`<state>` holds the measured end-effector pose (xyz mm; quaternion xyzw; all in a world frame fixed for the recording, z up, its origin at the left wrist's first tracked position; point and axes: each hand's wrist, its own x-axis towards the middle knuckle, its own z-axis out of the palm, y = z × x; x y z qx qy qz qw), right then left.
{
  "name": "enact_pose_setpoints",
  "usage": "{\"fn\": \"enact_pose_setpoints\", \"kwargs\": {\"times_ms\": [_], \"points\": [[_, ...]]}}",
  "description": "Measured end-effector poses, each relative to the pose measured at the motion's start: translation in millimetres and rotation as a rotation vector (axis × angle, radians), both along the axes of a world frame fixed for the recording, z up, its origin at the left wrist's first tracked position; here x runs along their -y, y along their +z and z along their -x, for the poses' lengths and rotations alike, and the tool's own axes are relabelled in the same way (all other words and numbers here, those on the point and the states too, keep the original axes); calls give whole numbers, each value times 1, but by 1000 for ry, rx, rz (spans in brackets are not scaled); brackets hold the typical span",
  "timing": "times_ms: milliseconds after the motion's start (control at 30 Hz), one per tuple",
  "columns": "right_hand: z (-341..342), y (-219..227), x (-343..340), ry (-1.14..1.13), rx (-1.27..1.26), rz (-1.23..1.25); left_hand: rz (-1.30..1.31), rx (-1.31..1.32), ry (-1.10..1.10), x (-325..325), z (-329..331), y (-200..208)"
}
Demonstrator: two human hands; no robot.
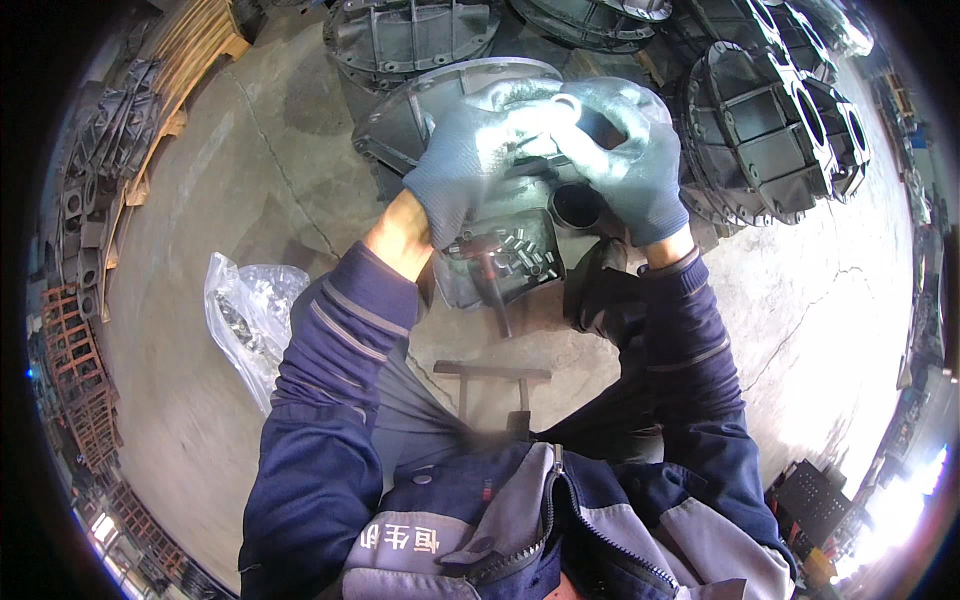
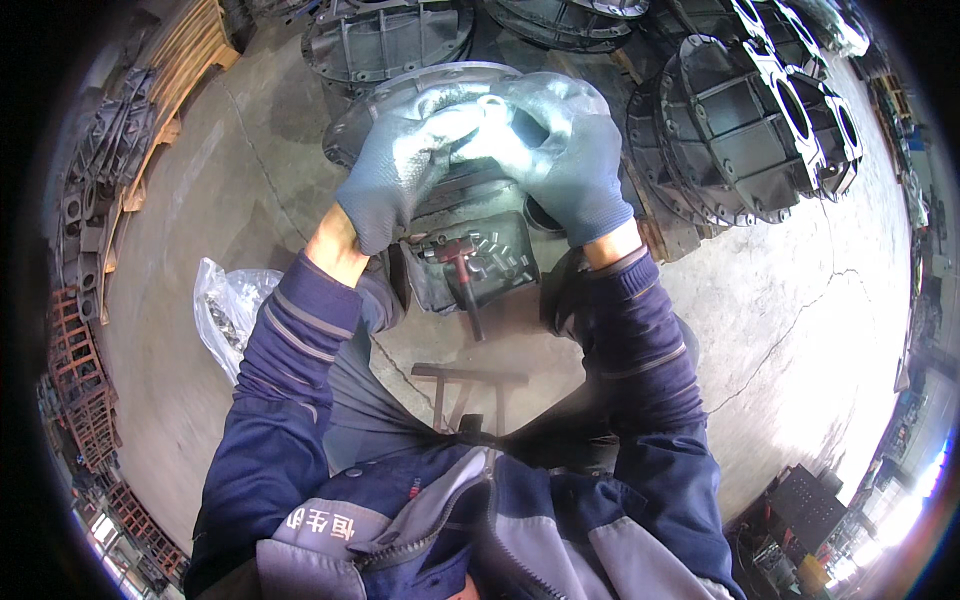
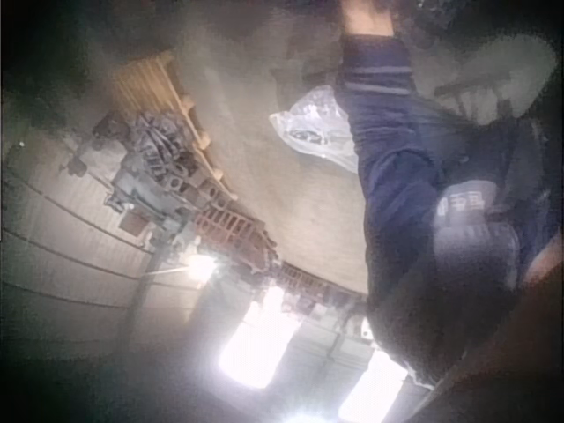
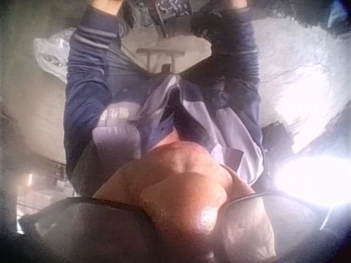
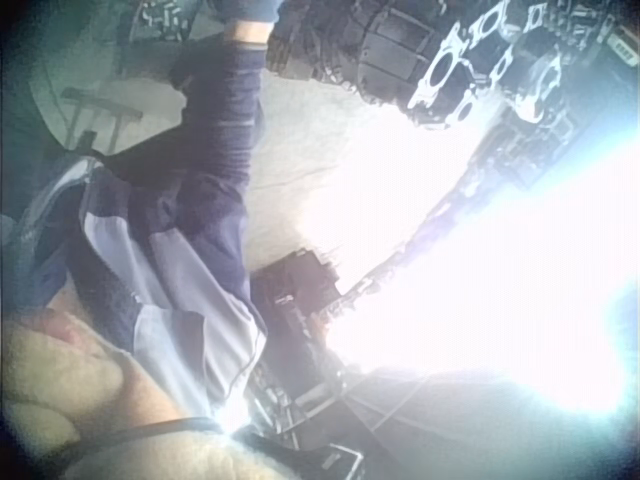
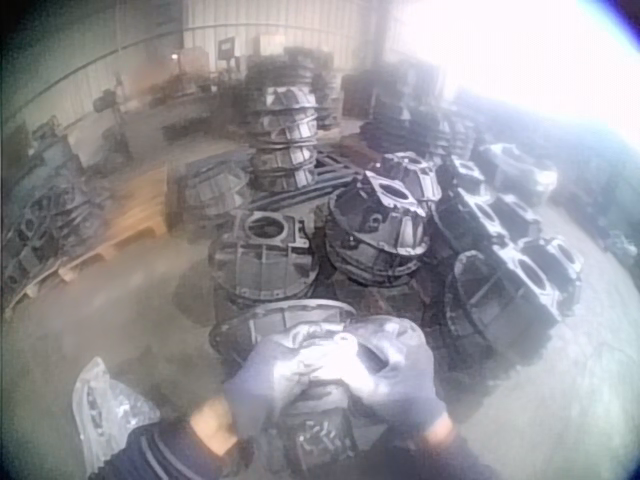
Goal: The person sits on the floor and uses a hammer to tap pins into a metal housing. They repeatedly insert pins and strike them to secure the assembly, handling multiple metal parts and tools throughout the process.
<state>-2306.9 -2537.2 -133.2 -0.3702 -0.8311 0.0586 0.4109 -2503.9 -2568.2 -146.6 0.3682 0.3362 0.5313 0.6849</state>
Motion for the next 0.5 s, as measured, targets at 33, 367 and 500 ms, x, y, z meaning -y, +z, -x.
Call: {"fn": "enact_pose_setpoints", "kwargs": {"times_ms": [33, 367, 500], "points": [[0, 0, 0, -17, 34, -36, -67, -105, 4, 0, 0, 1], [3, -6, 2, -54, 151, -199, -218, -470, 63, 0, 3, 4], [2, -8, 3, -42, 178, -185, -246, -479, 63, -2, 4, 0]]}}
